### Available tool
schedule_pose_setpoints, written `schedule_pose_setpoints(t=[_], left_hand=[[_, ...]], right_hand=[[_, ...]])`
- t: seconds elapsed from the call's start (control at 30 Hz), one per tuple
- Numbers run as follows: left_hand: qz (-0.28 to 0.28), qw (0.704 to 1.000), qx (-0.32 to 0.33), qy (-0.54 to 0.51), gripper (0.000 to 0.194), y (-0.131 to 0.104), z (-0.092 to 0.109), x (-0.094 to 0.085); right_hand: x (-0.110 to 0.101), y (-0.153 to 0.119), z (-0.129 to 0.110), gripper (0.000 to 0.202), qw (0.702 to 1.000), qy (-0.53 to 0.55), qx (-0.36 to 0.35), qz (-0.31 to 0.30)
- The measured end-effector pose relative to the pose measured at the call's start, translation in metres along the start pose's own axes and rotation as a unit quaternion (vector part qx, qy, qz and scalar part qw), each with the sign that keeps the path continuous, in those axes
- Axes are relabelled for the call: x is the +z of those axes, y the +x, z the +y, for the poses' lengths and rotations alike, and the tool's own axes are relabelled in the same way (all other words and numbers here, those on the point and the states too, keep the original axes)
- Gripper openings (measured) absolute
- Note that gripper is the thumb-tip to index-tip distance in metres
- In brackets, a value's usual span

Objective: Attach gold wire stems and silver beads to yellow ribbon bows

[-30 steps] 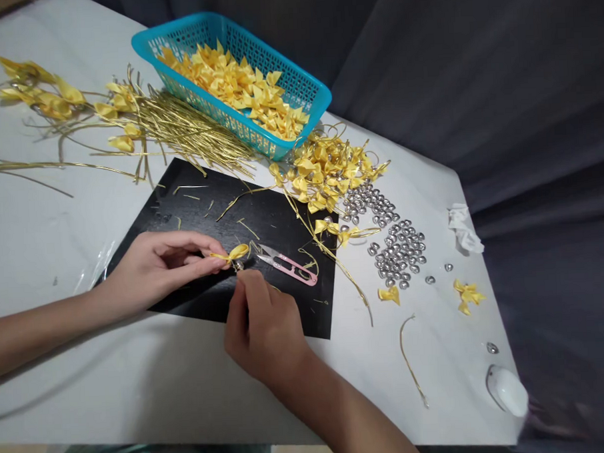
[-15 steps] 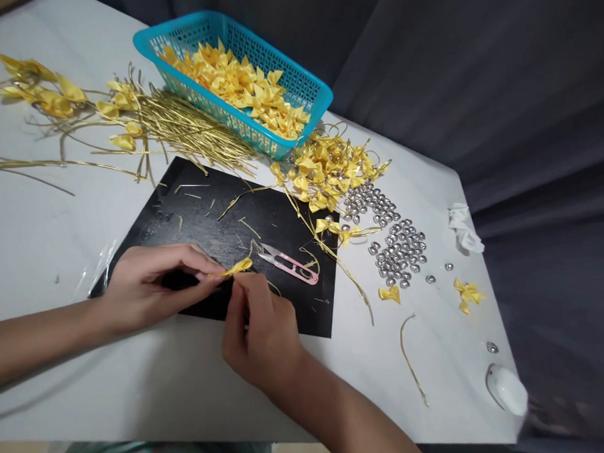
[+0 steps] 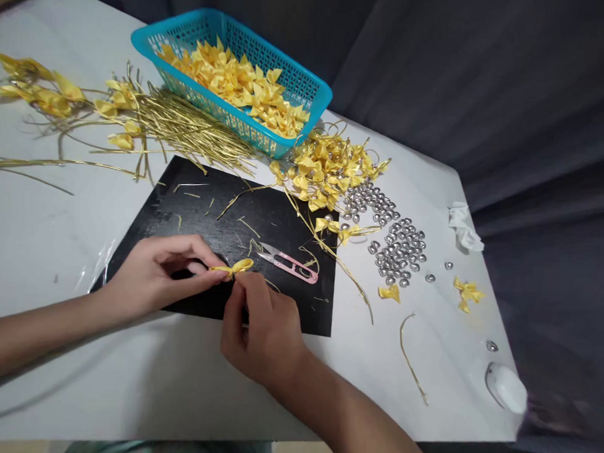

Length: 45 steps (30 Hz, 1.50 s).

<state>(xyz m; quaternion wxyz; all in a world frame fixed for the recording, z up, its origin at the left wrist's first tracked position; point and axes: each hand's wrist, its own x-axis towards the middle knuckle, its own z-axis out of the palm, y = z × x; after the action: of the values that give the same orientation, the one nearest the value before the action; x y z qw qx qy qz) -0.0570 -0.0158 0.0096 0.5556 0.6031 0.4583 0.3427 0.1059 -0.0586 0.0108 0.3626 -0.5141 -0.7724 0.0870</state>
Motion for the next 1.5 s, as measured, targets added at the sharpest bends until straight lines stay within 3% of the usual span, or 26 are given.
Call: schedule_pose_setpoints(t=[0.1,0.33,1.5], left_hand=[[-0.024,0.996,-0.057,-0.066,0.009,0.0063,0.0021,-0.0010],[-0.003,0.988,-0.109,-0.112,0.009,0.0101,0.0071,-0.0044],[0.018,0.993,-0.091,-0.078,0.007,0.0110,0.0071,-0.0031]], right_hand=[[0.0015,0.0014,0.0039,0.010,0.999,-0.028,-0.017,-0.006],[0.0016,0.0003,0.0017,0.011,1.000,-0.002,0.006,-0.016],[-0.0007,0.0012,0.0028,0.009,0.999,-0.001,0.014,-0.030]])
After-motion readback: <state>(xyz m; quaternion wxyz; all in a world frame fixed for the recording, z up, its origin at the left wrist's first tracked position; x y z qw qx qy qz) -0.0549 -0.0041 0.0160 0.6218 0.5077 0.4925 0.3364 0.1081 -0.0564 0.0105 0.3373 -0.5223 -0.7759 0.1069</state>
